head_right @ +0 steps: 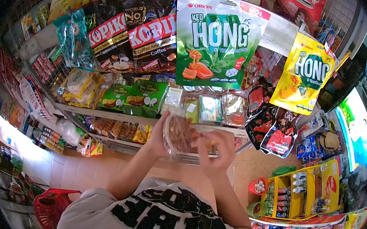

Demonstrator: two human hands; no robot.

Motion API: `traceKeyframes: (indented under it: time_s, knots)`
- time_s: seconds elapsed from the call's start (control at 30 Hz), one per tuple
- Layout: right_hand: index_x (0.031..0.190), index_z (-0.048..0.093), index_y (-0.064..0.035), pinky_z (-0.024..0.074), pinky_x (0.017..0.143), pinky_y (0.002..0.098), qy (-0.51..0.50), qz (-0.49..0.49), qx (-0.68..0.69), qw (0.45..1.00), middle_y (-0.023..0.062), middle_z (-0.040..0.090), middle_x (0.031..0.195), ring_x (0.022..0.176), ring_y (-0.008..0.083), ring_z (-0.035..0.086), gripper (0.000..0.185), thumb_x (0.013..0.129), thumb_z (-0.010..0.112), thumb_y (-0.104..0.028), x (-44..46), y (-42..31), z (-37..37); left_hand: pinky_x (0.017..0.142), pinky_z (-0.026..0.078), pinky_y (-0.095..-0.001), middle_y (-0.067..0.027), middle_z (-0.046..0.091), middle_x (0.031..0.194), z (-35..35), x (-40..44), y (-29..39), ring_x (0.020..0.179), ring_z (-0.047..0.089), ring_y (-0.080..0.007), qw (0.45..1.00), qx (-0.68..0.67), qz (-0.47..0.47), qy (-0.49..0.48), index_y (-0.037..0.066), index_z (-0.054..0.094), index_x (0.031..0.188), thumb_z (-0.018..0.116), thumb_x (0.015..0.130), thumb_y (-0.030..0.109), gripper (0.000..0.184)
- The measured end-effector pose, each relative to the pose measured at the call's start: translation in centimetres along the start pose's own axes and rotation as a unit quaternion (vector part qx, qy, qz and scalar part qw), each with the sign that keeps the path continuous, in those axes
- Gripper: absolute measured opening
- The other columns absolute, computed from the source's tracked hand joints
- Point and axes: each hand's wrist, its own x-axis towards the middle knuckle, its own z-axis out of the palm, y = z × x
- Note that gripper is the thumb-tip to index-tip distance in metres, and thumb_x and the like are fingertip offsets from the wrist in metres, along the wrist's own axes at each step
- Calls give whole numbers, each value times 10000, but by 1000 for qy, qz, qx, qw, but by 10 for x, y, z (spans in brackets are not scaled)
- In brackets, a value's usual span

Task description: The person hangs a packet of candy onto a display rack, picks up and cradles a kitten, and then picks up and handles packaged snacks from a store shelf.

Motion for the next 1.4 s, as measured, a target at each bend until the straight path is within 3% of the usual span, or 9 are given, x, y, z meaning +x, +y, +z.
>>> traceKeyframes:
  time_s: [0.2, 0.5, 0.6, 0.73, 0.87, 1.0, 1.1, 1.2, 1.4]
  knots:
    - [1165, 673, -38, 526, 857, 325, -65, 211, 70, 973, 85, 685, 1040, 959, 186, 662, 318, 881, 780, -132, 7, 57, 21, 1039, 442, -697, -159, 668, 1207, -4, -65, -6, 1224, 612, -384, 1000, -22, -5, 3, 104, 614, 1280, 471, 1008, 625, 605]
    - [1194, 643, -49, 494, 940, 494, -224, 59, -103, 967, 167, 645, 1151, 1077, 343, 628, 459, 814, 790, -261, 50, 153, 134, 1068, 404, -725, -138, 492, 1517, 19, -85, -14, 1374, 493, -425, 988, 95, 49, 109, 155, 429, 1512, 443, 988, 704, 759]
    - [1204, 649, -41, 506, 961, 507, -201, -29, -260, 944, 184, 682, 1206, 1102, 373, 642, 547, 799, 788, -382, 59, 192, 170, 1102, 413, -658, -106, 513, 1516, 27, -83, -26, 1374, 515, -366, 975, 118, 63, 176, 178, 453, 1503, 440, 991, 700, 731]
    - [1116, 705, -66, 514, 962, 463, -399, 45, -286, 870, 184, 695, 1210, 1121, 348, 657, 730, 717, 743, -677, 96, 218, 181, 1139, 423, -563, -78, 590, 1446, 29, -80, -27, 1324, 575, -296, 979, 139, 62, 135, 157, 500, 1474, 424, 1013, 681, 702]
    - [1050, 731, -57, 524, 952, 456, -313, -86, -244, 914, 164, 729, 1146, 1072, 334, 687, 714, 732, 714, -696, 95, 229, 185, 1136, 449, -501, -102, 576, 1463, 34, -84, -15, 1327, 575, -303, 988, 103, 30, 109, 96, 483, 1482, 385, 1068, 587, 649]
    - [1095, 719, -69, 523, 956, 445, -431, 3, -249, 867, 160, 714, 1202, 1118, 308, 676, 723, 797, 625, -721, 107, 207, 170, 1126, 455, -529, -140, 559, 1475, 31, -78, -9, 1341, 561, -322, 985, 120, 56, 113, 69, 470, 1489, 377, 1083, 525, 617]
    - [1077, 724, -78, 525, 948, 441, -358, 60, -225, 904, 138, 726, 1180, 1095, 307, 683, 684, 795, 668, -698, 108, 186, 164, 1132, 443, -547, -165, 544, 1487, 44, -78, 0, 1355, 545, -350, 992, 95, 55, 69, 51, 458, 1496, 369, 1074, 528, 643]
    - [1378, 615, -188, 429, 1113, 447, -331, 127, -49, 934, 96, 597, 1421, 1321, 314, 549, 769, 742, 803, -578, 114, 171, 148, 1143, 426, -552, -180, 529, 1500, 46, -75, 9, 1364, 532, -372, 997, 50, 38, 40, 38, 442, 1507, 369, 1057, 519, 662]
    - [1284, 638, -62, 496, 1003, 428, -210, 131, -46, 968, 130, 674, 1266, 1170, 292, 641, 792, 703, 894, -537, 95, 174, 126, 1169, 375, -565, -182, 498, 1526, 36, -61, 9, 1400, 490, -372, 996, 72, 52, 20, 27, 413, 1519, 375, 1030, 390, 611]
